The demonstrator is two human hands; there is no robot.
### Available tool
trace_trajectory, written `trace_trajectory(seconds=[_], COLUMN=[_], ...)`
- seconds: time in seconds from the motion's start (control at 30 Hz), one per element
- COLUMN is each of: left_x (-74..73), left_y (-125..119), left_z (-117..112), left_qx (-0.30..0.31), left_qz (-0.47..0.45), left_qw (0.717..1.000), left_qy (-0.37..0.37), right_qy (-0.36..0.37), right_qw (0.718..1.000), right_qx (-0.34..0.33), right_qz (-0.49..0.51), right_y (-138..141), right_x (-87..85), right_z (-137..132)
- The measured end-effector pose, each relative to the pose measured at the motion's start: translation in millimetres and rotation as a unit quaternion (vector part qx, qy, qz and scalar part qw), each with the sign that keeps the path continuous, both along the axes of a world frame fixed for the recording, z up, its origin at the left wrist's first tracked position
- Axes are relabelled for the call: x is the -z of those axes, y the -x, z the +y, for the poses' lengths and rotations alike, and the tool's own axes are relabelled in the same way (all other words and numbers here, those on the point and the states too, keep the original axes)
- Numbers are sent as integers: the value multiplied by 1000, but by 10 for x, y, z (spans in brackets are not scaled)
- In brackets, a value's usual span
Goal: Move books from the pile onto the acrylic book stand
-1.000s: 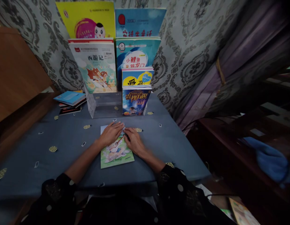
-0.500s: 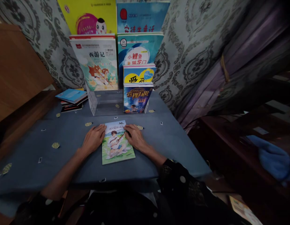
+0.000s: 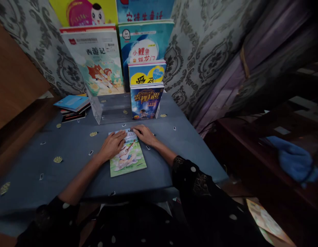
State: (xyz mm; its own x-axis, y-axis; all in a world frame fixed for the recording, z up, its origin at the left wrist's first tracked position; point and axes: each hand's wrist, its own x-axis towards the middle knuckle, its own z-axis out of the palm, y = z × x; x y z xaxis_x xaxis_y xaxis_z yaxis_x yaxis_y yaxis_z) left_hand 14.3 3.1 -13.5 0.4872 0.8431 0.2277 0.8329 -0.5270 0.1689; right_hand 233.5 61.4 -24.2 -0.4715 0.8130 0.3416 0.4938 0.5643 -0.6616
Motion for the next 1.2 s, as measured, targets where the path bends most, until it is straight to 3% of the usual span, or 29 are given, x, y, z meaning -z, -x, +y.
trace_trajectory(seconds=[0.17, 0.37, 0.7, 0.83, 0.97, 1.2], left_x=[-1, -35, -108, -91, -64, -26], left_y=[-302, -347, -441, -426, -421, -428], left_z=[91, 19, -606, -759, -719, -459], left_qx=[56, 98, 210, 221, 242, 265], left_qz=[11, 0, 5, 39, 51, 41], left_qw=[998, 995, 974, 972, 968, 963], left_qy=[17, 27, 80, 67, 47, 4], right_qy=[19, 10, 6, 0, -11, -43], right_qw=[1000, 1000, 1000, 1000, 1000, 999], right_qx=[-8, -13, -11, -15, -11, 7], right_qz=[-1, -10, -7, 4, 8, 5], right_y=[-33, -28, -36, -42, -47, -75], right_x=[-31, -35, -30, -31, -19, 80], right_z=[15, 20, -8, -26, -27, 49])
